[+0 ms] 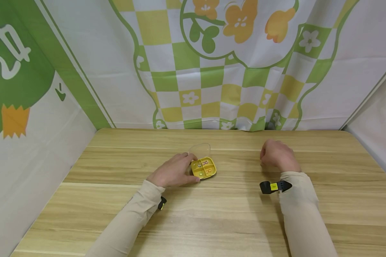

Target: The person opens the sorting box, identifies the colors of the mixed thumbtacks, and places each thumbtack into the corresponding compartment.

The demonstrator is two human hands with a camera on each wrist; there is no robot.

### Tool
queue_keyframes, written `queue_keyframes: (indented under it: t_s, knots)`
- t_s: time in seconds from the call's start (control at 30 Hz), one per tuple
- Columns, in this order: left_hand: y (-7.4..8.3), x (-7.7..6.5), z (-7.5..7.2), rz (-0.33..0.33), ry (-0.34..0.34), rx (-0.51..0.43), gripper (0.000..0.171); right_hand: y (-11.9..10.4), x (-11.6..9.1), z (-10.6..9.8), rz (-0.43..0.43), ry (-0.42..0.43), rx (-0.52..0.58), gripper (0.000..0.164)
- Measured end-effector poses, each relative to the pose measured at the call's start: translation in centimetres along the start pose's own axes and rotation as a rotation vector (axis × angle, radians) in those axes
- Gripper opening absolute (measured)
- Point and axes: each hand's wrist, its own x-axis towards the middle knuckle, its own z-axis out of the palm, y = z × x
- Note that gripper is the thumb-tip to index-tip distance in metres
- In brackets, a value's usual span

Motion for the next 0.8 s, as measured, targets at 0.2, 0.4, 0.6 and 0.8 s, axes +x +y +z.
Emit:
queue_keyframes:
  t_s: [0.2,0.4,0.6,0.8]
  knots:
    - [0.03,-0.06,-0.05,0.001,0.000,0.000,0.067,0.13,-0.05,0.13,0.007,-0.032,-0.002,0.014]
    - [0.08,-0.09,-0.07,-0.006,-0.002,-0.007,0.067,0.15,-0.01,0.31,0.019,-0.058,-0.002,0.014]
    - [0.06,-0.07,-0.04,-0.004,0.000,-0.006,0.066,0.30,0.11,0.46,0.025,-0.057,0.006,0.013]
    - [0.05,-0.10,-0.06,-0.005,0.000,-0.010,0.066,0.41,0.35,0.58,0.031,-0.056,0.006,0.009]
